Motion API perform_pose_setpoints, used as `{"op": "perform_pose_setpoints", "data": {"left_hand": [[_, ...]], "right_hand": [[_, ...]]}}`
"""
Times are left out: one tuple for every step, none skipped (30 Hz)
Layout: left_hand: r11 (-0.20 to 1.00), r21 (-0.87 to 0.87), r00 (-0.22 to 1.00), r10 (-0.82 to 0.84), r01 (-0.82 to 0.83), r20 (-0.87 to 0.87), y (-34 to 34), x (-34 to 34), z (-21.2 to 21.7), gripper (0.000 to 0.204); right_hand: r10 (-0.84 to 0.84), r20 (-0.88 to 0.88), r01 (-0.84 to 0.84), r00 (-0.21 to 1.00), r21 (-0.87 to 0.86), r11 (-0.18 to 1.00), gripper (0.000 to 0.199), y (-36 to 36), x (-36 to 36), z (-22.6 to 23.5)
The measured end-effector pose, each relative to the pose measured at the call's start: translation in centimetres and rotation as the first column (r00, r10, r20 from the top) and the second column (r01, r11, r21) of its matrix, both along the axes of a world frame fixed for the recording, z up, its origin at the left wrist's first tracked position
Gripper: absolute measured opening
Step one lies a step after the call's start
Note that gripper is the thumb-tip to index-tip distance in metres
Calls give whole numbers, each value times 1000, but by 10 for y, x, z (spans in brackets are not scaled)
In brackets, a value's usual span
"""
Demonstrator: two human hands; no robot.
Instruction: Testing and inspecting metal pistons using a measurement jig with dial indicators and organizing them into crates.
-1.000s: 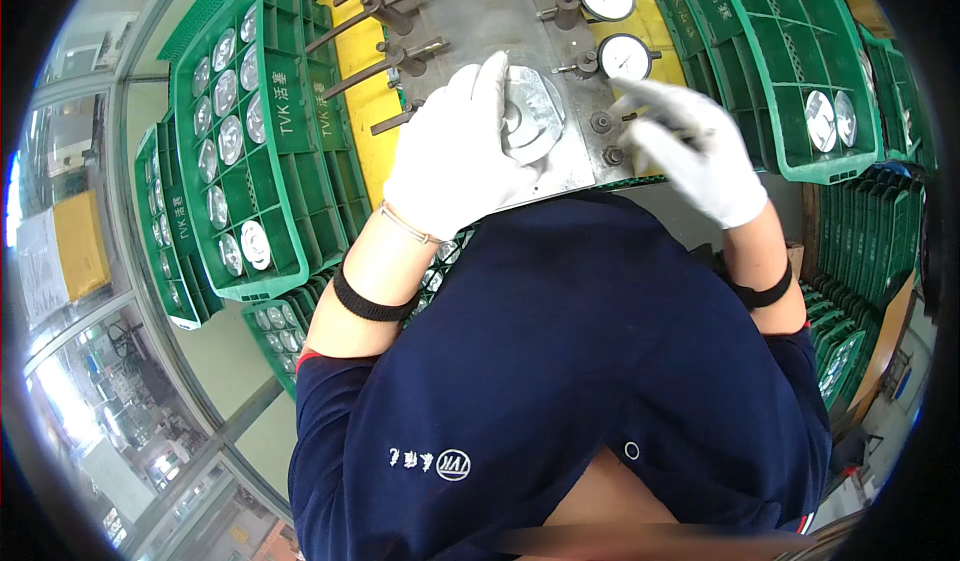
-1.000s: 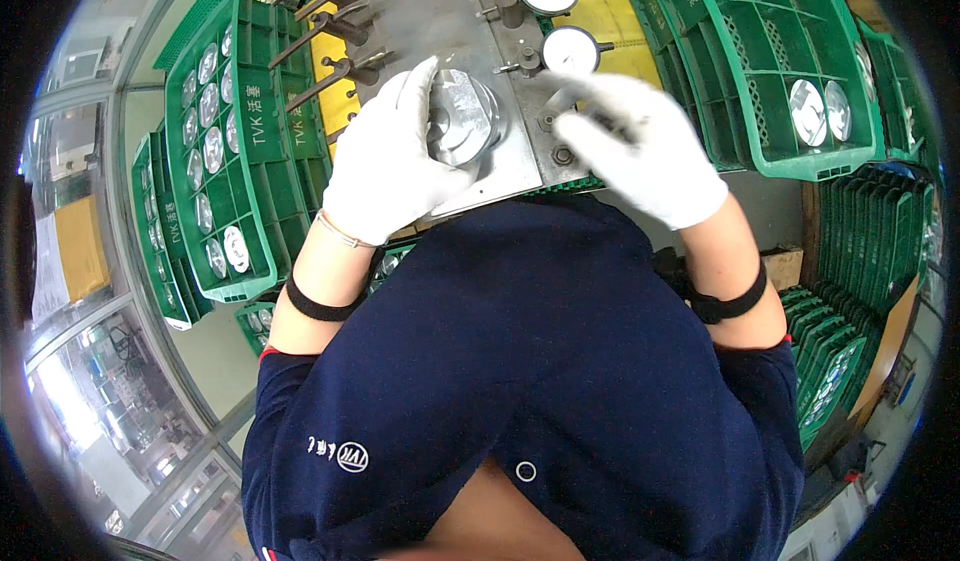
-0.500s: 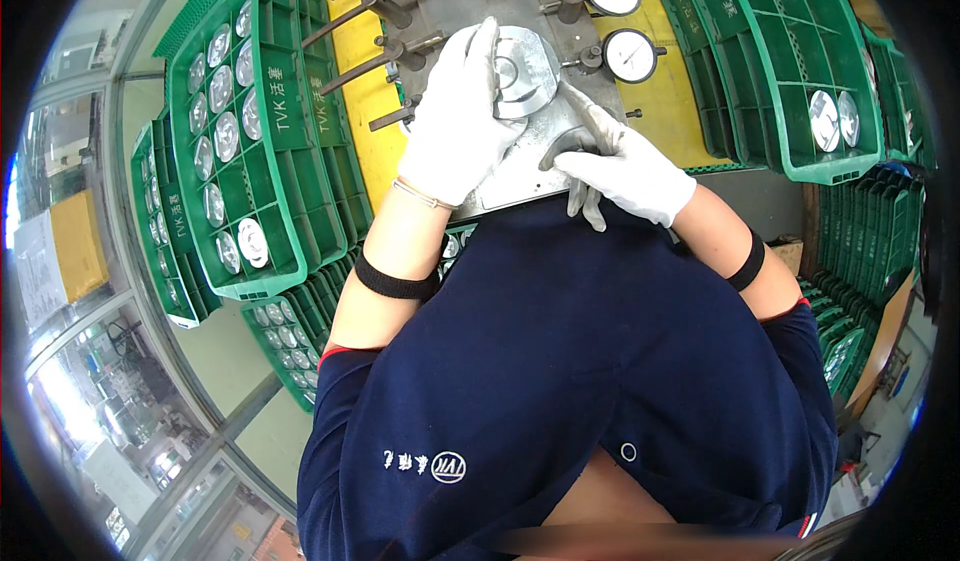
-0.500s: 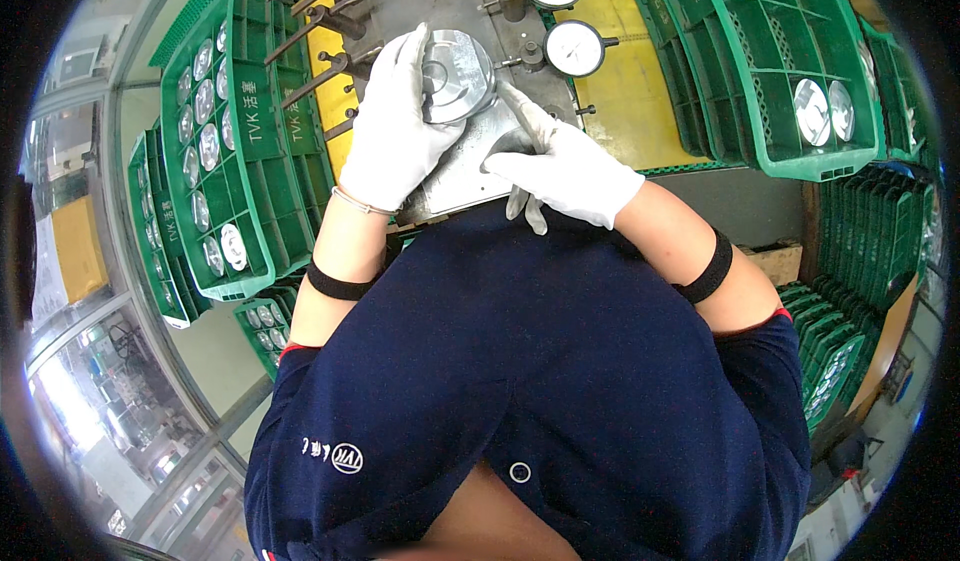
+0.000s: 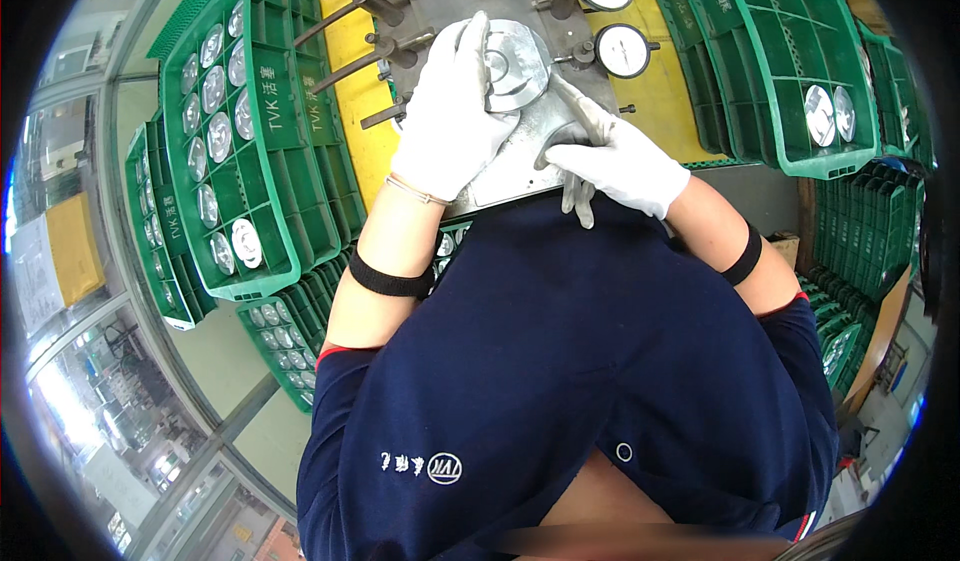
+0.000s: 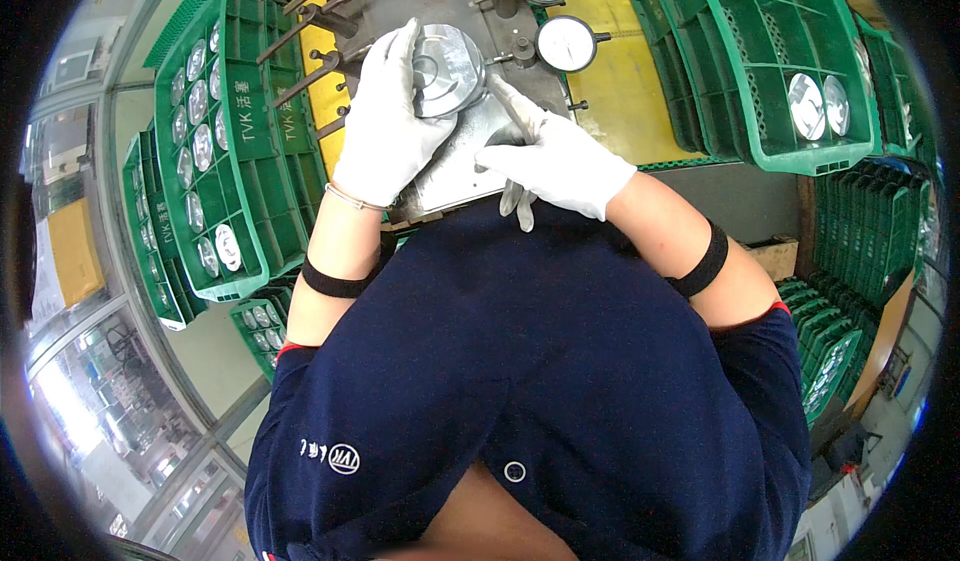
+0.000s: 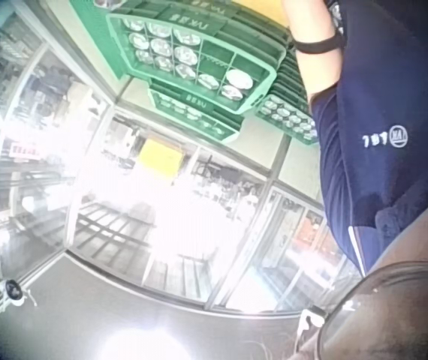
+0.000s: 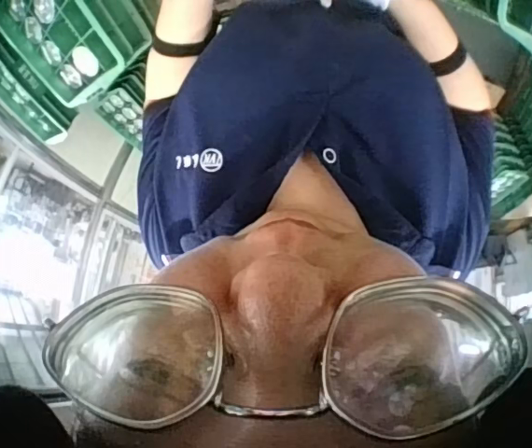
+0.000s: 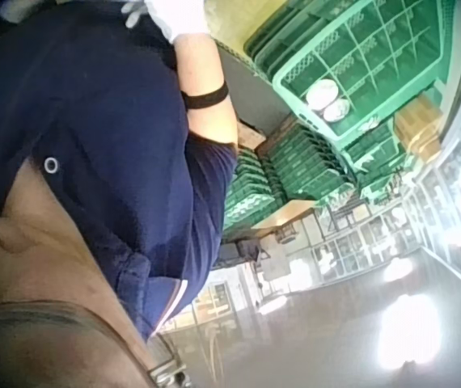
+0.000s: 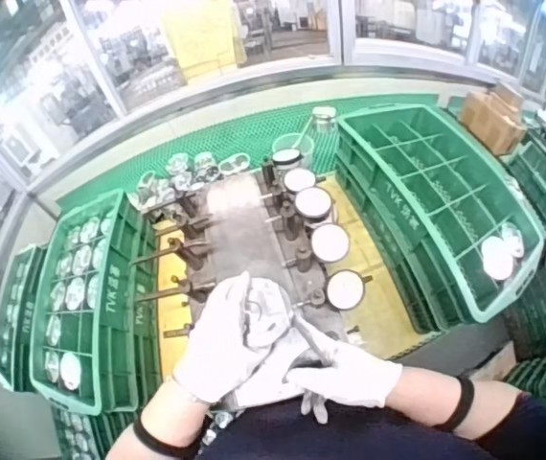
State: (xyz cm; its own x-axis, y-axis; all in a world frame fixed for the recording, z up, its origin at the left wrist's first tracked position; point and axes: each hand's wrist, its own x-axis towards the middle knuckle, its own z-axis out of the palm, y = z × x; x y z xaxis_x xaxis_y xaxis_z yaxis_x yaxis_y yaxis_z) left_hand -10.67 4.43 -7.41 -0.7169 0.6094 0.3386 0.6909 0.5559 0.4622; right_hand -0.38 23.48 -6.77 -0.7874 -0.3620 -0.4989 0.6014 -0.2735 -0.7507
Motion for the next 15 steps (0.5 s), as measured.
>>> {"op": "perform_pose_setpoints", "data": {"left_hand": [[1000, -4, 1000, 8, -8, -1, 0, 1, 1, 85], [1000, -1, 1000, 11, -11, -5, 2, 4, 12, 85], [997, 47, 998, -55, 55, 18, 2, 12, 28, 86], [988, 97, 992, -124, 120, 39, 1, 22, 44, 87], [982, 99, 985, -164, 159, 47, -1, 29, 53, 91], [960, 134, 968, -249, 244, 23, -1, 37, 65, 96], [952, 148, 956, -282, 268, 83, -2, 46, 79, 95], [941, 167, 937, -318, 294, 141, -3, 51, 87, 95], [949, 149, 949, -294, 276, 117, -14, 47, 92, 89], [957, 138, 963, -265, 255, 55, -27, 42, 100, 84], [987, 128, 991, -109, 99, 73, -50, 36, 93, 76], [988, 42, 974, 137, -147, 182, -74, 33, 96, 64], [959, -63, 958, 280, -276, 67, -109, 25, 94, 56], [899, -200, 920, 389, -389, -38, -149, 15, 87, 56], [838, -317, 896, 415, -445, -160, -195, 6, 76, 59]], "right_hand": [[6, -2, -6, 1000, 4, 1000, 95, 1, 0, 3], [24, -44, -21, 999, 82, 996, 94, 2, -2, 6], [46, -85, -32, 995, 159, 987, 94, 3, -4, 10], [51, -87, -36, 995, 163, 986, 94, 2, -3, 17], [-17, -137, 21, 990, 25, 999, 93, 0, -1, 24], [-89, -176, 69, 980, -116, 991, 91, -2, 1, 29], [-51, -249, 35, 967, -66, 997, 95, -1, 4, 24], [-10, -319, 7, 948, -10, 1000, 98, 2, 5, 17], [-18, -391, 17, 920, -4, 1000, 101, 0, 5, 18], [-27, -457, 31, 889, 1, 1000, 104, -3, 7, 20], [-44, -470, 55, 881, 10, 998, 108, -2, 8, 24], [-46, -469, 61, 882, 16, 998, 108, 0, 10, 24], [-64, -503, 101, 862, 47, 994, 109, 2, 11, 24], [-90, -536, 153, 839, 74, 985, 110, 4, 12, 23], [-131, -533, 191, 836, 59, 980, 111, 4, 13, 23]]}}
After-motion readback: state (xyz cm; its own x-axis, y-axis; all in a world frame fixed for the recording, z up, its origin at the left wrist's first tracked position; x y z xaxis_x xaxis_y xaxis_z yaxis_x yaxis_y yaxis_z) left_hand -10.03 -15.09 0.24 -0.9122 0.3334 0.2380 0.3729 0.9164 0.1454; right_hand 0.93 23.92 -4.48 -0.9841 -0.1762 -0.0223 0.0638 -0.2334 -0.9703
